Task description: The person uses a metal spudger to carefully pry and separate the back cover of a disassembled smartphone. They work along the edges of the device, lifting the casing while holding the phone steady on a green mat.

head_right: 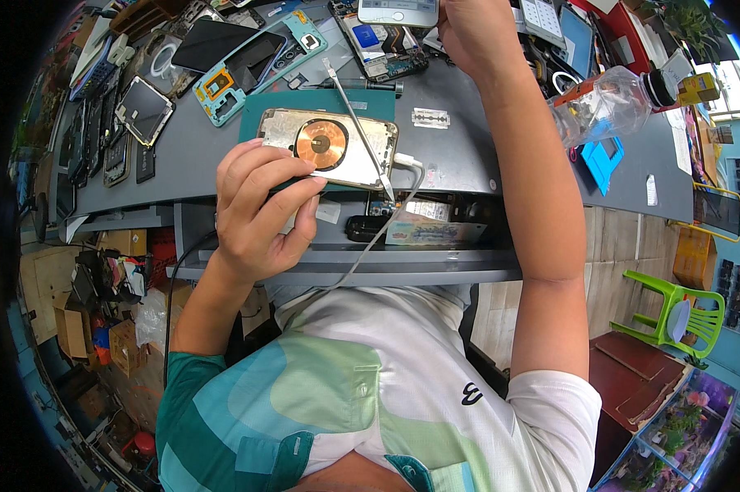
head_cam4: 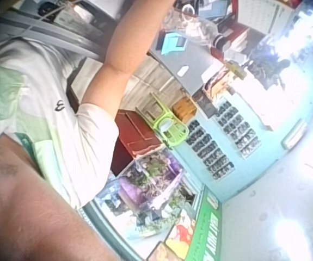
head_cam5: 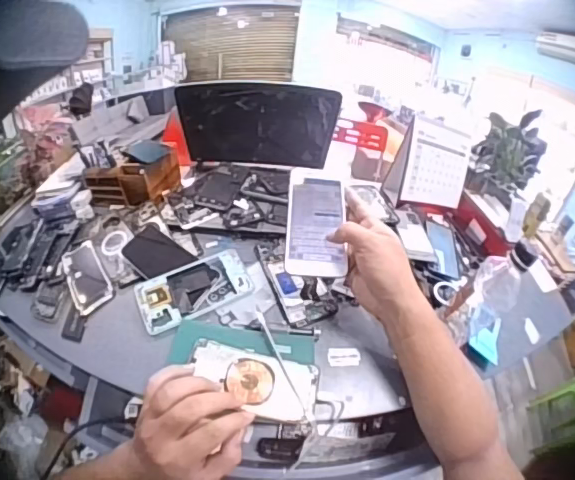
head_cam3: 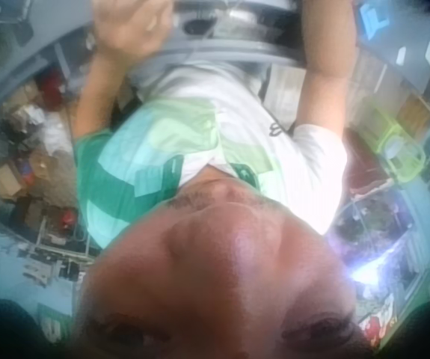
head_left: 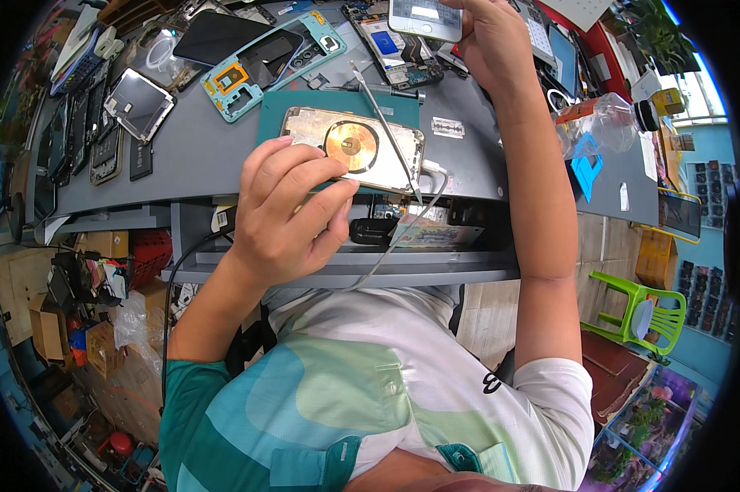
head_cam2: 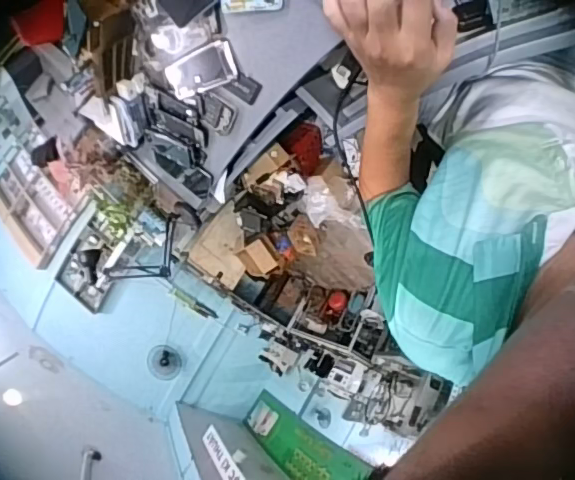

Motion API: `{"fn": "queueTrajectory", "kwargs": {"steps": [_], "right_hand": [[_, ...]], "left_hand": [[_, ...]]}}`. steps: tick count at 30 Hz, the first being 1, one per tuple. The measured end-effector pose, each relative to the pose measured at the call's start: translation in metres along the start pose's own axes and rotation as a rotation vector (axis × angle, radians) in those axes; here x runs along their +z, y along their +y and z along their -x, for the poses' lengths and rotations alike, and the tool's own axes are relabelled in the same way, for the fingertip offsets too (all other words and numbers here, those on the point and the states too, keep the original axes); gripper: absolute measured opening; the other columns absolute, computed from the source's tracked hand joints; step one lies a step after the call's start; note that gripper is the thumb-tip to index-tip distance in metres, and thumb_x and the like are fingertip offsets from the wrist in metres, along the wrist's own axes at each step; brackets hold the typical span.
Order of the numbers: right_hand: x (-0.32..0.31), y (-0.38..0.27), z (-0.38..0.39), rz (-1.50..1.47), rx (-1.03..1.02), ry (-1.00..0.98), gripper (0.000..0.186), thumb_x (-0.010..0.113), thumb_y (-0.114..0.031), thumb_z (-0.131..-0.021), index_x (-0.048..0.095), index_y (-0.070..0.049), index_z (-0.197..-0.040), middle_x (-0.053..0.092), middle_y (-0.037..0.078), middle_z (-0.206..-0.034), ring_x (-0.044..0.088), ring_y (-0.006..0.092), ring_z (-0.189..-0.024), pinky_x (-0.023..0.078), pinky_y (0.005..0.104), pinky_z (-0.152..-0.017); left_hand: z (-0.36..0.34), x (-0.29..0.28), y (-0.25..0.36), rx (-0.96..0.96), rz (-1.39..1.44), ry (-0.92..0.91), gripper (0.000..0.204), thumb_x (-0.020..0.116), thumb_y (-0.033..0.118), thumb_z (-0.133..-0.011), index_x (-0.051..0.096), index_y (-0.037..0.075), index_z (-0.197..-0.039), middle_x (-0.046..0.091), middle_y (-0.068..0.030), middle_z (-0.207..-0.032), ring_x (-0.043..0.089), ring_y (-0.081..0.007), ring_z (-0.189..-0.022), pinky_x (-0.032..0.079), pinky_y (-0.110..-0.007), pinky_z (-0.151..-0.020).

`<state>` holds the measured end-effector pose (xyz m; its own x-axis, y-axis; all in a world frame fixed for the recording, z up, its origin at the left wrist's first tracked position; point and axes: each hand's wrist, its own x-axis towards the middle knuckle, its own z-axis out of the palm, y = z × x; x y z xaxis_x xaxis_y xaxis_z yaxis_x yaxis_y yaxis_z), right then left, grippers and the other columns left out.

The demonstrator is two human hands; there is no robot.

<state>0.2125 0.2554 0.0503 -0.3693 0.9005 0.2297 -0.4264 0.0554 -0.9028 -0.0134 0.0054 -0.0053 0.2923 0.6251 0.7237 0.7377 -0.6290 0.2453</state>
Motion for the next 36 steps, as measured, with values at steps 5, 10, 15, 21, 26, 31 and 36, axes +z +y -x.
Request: {"fn": "queueTrajectory", "kwargs": {"steps": [5,10,15,21,26,31,36], "right_hand": [[-0.0016,-0.0013,0.0016,0.058,-0.023,-0.032,0.088,0.065,0.010,-0.091,0.040,0.001,-0.174,0.068,0.014,-0.152,0.074,0.0193,-0.124,0.063,0.0327,-0.104],[0.0020,-0.0042,0.0042,0.147,-0.024,-0.009,0.089,0.073,0.009,-0.087,0.045,0.001,-0.171,0.071,0.012,-0.147,0.074,0.0182,-0.122,0.064,0.0326,-0.101],[0.0000,-0.0031,0.0014,0.071,-0.021,-0.013,0.093,0.065,0.012,-0.085,0.040,0.002,-0.174,0.067,0.013,-0.154,0.073,0.0193,-0.127,0.062,0.0331,-0.104],[0.0015,0.0002,0.0013,0.054,-0.044,-0.038,0.105,0.061,0.014,-0.078,0.033,0.003,-0.178,0.054,0.014,-0.170,0.062,0.0214,-0.146,0.056,0.0314,-0.113],[0.0008,-0.0017,0.0008,0.096,-0.077,-0.093,0.111,0.058,0.017,-0.074,0.029,0.004,-0.180,0.049,0.015,-0.176,0.056,0.0228,-0.153,0.050,0.0298,-0.119],[-0.0003,0.0006,-0.0002,0.099,-0.088,-0.101,0.108,0.060,0.018,-0.076,0.031,0.003,-0.179,0.053,0.015,-0.171,0.061,0.0225,-0.148,0.054,0.0308,-0.115],[-0.0008,0.0013,0.0003,0.015,-0.043,-0.091,0.092,0.068,0.013,-0.090,0.038,0.000,-0.176,0.068,0.013,-0.155,0.073,0.0192,-0.129,0.061,0.0337,-0.107]], "left_hand": [[-0.0004,-0.0004,0.0005,0.002,0.000,0.002,0.027,0.081,0.007,-0.082,0.084,0.009,-0.108,0.078,-0.0067,-0.120,0.071,-0.0302,-0.117,0.054,-0.056,-0.112],[-0.0003,-0.0004,0.0009,-0.006,0.005,-0.001,0.027,0.081,0.007,-0.082,0.084,0.009,-0.109,0.079,-0.0069,-0.120,0.071,-0.0303,-0.117,0.053,-0.057,-0.113],[0.0000,-0.0008,0.0003,-0.002,0.003,-0.005,0.028,0.082,0.007,-0.082,0.084,0.009,-0.109,0.078,-0.0069,-0.120,0.071,-0.0304,-0.117,0.053,-0.057,-0.113],[0.0003,-0.0005,0.0002,-0.003,0.001,-0.002,0.028,0.082,0.007,-0.081,0.084,0.009,-0.109,0.078,-0.0068,-0.120,0.072,-0.0303,-0.116,0.054,-0.056,-0.113],[-0.0001,0.0000,0.0004,-0.002,0.000,0.001,0.028,0.082,0.006,-0.081,0.084,0.009,-0.109,0.078,-0.0067,-0.120,0.072,-0.0301,-0.116,0.054,-0.056,-0.113],[-0.0002,-0.0008,0.0010,-0.006,0.004,-0.003,0.028,0.082,0.006,-0.081,0.084,0.009,-0.108,0.079,-0.0066,-0.119,0.072,-0.0300,-0.117,0.054,-0.056,-0.112],[0.0002,0.0002,-0.0001,0.000,-0.002,0.000,0.027,0.081,0.007,-0.081,0.084,0.009,-0.108,0.079,-0.0066,-0.120,0.071,-0.0301,-0.117,0.054,-0.056,-0.112]]}}
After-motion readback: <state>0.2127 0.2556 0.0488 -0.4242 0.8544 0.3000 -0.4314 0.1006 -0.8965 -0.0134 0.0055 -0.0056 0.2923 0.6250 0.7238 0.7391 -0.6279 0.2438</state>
